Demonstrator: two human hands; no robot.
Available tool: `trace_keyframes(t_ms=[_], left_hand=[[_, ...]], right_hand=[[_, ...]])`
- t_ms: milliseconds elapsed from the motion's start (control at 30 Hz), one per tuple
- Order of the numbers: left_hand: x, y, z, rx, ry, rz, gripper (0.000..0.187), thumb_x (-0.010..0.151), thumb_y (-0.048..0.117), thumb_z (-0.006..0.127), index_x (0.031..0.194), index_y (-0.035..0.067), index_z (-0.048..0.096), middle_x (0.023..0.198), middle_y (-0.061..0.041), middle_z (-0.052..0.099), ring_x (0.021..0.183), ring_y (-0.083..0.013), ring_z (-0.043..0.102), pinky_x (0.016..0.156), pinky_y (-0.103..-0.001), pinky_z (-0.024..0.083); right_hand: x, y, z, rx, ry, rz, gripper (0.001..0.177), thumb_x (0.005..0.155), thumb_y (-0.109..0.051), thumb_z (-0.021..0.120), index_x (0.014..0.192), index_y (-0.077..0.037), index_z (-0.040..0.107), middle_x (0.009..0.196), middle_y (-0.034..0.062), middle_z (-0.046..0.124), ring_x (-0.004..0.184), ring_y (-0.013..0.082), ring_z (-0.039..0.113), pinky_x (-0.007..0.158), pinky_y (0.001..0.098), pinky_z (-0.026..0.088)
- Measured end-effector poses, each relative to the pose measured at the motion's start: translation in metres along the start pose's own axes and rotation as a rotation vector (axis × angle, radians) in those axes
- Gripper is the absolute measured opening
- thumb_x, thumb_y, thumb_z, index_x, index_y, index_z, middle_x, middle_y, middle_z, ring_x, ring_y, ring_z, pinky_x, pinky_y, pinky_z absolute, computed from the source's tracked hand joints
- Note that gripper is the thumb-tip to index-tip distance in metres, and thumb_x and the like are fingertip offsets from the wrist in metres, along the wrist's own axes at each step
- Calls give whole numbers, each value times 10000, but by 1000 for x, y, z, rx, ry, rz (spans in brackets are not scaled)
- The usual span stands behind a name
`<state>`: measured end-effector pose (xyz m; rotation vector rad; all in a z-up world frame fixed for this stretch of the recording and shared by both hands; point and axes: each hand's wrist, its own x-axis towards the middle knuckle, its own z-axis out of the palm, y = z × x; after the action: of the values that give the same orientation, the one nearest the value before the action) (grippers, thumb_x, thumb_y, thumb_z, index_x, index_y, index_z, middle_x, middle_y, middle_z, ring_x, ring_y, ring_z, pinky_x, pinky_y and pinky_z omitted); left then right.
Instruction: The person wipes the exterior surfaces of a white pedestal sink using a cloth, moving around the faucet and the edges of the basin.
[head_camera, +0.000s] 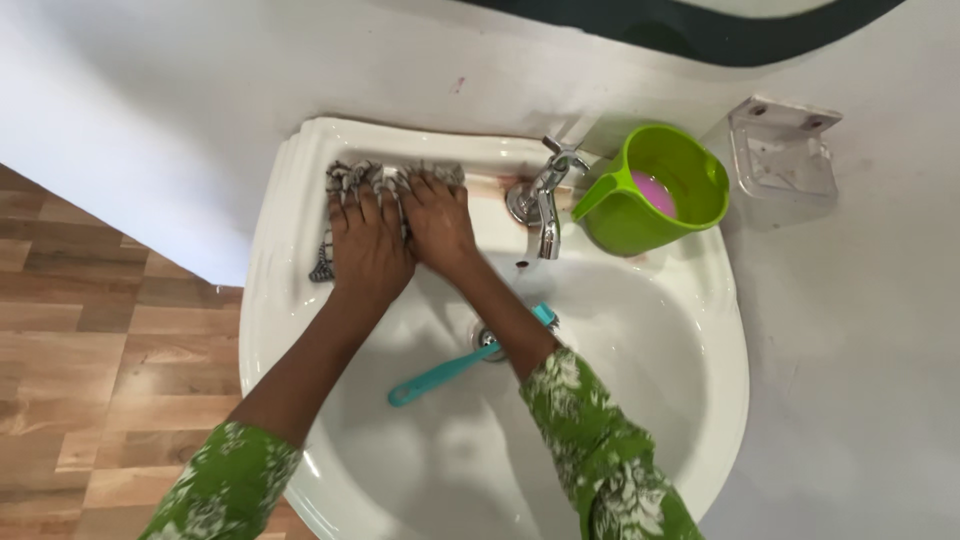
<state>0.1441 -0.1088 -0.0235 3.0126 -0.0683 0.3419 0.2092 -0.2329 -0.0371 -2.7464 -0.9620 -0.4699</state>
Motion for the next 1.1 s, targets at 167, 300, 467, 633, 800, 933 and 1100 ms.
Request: trace_keyframes(t_ms=[167,300,467,633,800,933,1100], left_hand=[[14,17,10,-21,133,-68,791,881,457,672,1454,-58,497,1477,-328,454,1373,-511,391,1183,-667,174],[25,29,12,-127,91,-46,827,806,484,691,1419,-38,502,1463,-305,453,1366,-514,380,1151,-675,166],[30,51,19,-205,128,71,808,796,443,700,1447,6,506,1467,-281,461,1354,-510,394,1169,-658,181],[5,48,4,-248,174,240,771,755,380,711,1419,41,513,1449,-250,481,1352,-484,416,1172,-644,216],[-21,49,-5,-195,179,313,659,837,276,658,1447,74,511,1429,-219,501,1348,-466,425,1168,-644,244],[-8,38,-1,-112,128,280,623,855,225,611,1450,83,496,1429,-213,499,1337,-454,426,1116,-670,232],[-31,2,-3,123,9,147,553,941,215,561,1456,18,518,1457,-263,491,1343,-454,439,1183,-667,219]], right_hand=[[4,30,-25,50,-48,-101,635,699,-112,792,1313,-93,632,1424,101,628,1295,275,562,998,511,406],[4,39,-42,-15,-176,-2,737,610,-178,842,1300,-70,607,1356,129,630,1271,278,569,983,526,406],[-19,57,-56,-77,-178,94,719,626,-197,839,1289,-45,607,1327,172,633,1188,333,604,953,531,439],[-66,31,-43,-169,76,149,541,820,-151,720,1323,-4,587,1346,244,605,1187,382,599,975,506,460],[-94,-4,-42,-278,55,284,545,831,-147,653,1335,41,570,1352,272,582,1211,404,557,975,492,443],[-71,-7,-22,-269,43,365,472,862,-148,640,1305,7,589,1368,237,587,1204,381,548,935,522,412],[-50,-46,11,-212,158,249,392,867,-181,666,1239,-71,615,1347,139,612,1249,327,541,976,575,383]])
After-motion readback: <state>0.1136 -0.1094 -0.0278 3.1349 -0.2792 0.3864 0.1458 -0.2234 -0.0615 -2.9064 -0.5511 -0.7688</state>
